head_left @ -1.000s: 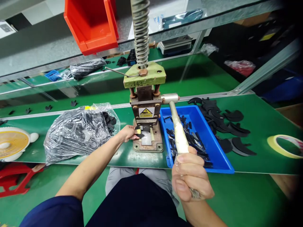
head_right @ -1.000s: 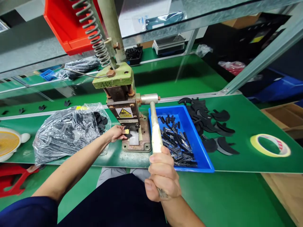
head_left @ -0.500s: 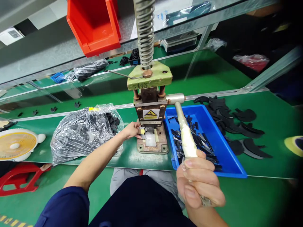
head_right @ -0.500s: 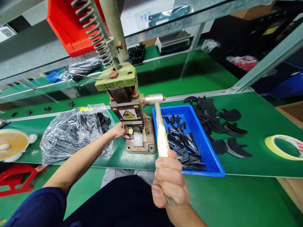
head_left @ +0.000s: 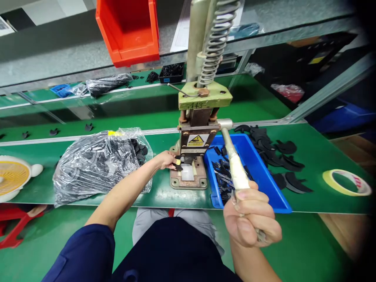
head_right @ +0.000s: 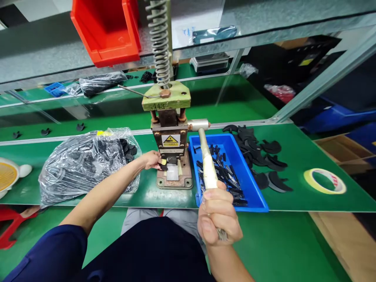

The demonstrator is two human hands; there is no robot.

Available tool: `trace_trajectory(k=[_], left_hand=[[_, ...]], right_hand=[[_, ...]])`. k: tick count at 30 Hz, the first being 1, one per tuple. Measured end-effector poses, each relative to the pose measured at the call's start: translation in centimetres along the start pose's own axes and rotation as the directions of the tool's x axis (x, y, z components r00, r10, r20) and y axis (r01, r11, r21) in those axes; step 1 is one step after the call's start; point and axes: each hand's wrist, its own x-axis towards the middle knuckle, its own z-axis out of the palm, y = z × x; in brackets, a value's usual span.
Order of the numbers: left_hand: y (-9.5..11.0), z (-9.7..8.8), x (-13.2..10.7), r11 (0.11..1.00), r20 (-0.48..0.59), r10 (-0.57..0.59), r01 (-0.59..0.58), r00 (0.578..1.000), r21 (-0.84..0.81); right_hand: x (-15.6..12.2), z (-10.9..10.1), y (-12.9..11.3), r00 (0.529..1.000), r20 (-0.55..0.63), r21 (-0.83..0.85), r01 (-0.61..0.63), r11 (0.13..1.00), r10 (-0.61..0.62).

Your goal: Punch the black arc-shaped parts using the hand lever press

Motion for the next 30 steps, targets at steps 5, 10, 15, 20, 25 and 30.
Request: trace_trajectory(k=[5,10,15,20,25,30], left_hand=[[0.1,1.0,-0.7,0.99,-0.123,0.099,-0.085,0.987,0.117],[-0.7,1.1,-1.0,0.974,-0.134,0.209,-0.195,0.969,0.113],[-2.2,0.6,-0.6,0.964,-0.158,0.256,-0.24,0.954,0.115],[-3.4,-2.4,-0.9,0.972,-0.197,0.229,-0.213,0.953,0.097],[-4.1,-9.1,-2.5,0.782,-0.425,0.445,-0.111,0.788,0.614],[-4.3,-12.0,-1.8,0.408,-0.383,0.602,0.143,0.701,0.902]], right_hand=[[-0.1,-0.3,0.2,1.0,-0.009,0.001,0.01,1.0,-0.01],[0.0,-0.4,0.4,0.999,0.005,0.035,0.045,0.998,-0.045],[0.4,-0.3,0.7,0.996,0.001,0.066,0.093,0.994,-0.093],[0.4,-0.2,0.9,0.993,-0.006,0.071,0.12,0.99,-0.12],[0.2,-0.3,1.1,0.993,0.001,0.056,0.117,0.992,-0.117],[0.1,-0.4,0.9,0.995,-0.007,0.029,0.103,0.994,-0.103]])
